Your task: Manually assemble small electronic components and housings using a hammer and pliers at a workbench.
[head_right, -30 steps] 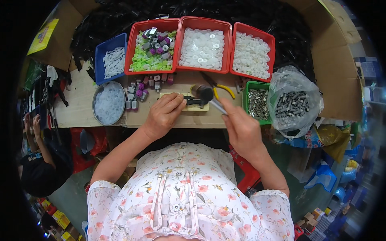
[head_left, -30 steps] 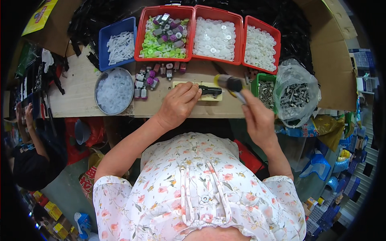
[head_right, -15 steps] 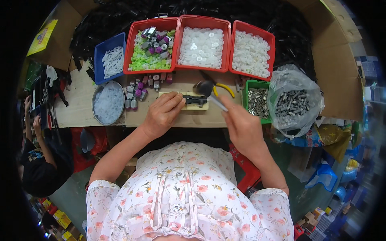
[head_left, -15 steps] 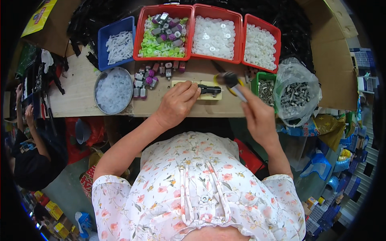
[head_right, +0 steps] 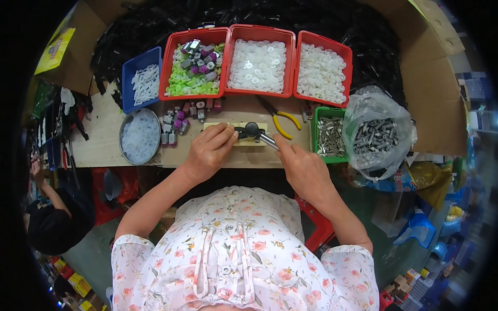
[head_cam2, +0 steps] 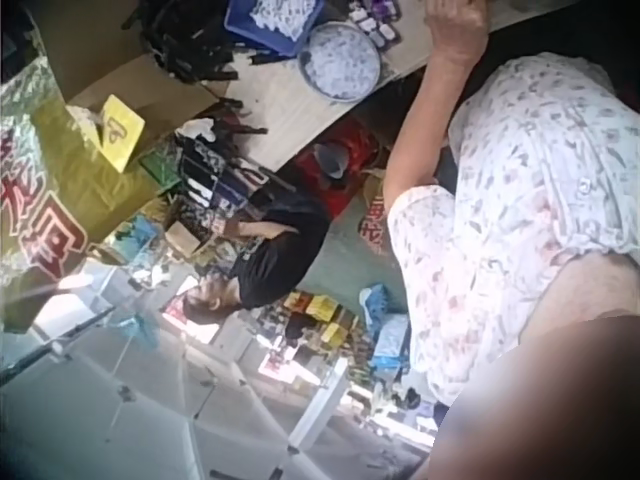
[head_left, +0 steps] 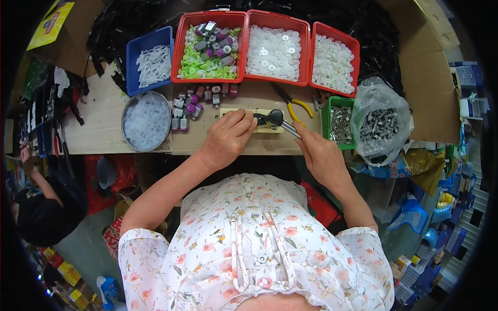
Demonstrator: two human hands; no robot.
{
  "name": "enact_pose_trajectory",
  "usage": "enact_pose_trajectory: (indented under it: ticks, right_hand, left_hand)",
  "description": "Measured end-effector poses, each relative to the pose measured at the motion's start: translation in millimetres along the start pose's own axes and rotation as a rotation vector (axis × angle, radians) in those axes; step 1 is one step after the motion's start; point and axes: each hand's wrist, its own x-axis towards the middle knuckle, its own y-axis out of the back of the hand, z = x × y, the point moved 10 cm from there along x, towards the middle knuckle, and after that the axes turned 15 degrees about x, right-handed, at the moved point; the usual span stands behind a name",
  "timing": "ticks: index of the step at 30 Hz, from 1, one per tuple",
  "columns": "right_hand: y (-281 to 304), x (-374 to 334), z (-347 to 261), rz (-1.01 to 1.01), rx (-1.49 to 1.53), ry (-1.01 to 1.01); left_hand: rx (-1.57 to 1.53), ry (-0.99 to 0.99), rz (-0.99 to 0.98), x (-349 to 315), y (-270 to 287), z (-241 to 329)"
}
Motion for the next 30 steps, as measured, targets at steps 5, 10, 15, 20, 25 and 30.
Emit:
enact_pose_trajectory:
  ticks: [5, 10, 15, 20, 25, 30]
  right_hand:
    - [0.3, 0.5, 1.4, 0.015, -0.013, 0.01]
    - [4.6, 1.8, -0.9, 0.025, 0.004, 0.019]
    - [38.1, 9.8, -41.9, 0.165, 0.062, 0.22]
    - [1.3, 26.3, -36.6, 0.046, 0.095, 0.205]
    - [9.8, 24.1, -57.4, 0.068, 0.079, 0.281]
    - [-18.0, 39.0, -40.2, -0.082, -0.076, 0.2]
  left_hand:
    - [0.079, 0.022, -0.021, 4.6, 2.7, 8.0]
    - [0.063, 0.094, -0.035, -12.7, -5.9, 30.3]
    - [0.144, 0.059, 0.009, -20.0, -10.5, 36.6]
    - [0.182, 0.051, -0.002, -14.5, -9.2, 36.2]
    - [0.202, 0.033, 0.006, -23.0, -8.4, 41.6]
    - [0.188, 0.022, -0.005, -19.7, -12.5, 38.7]
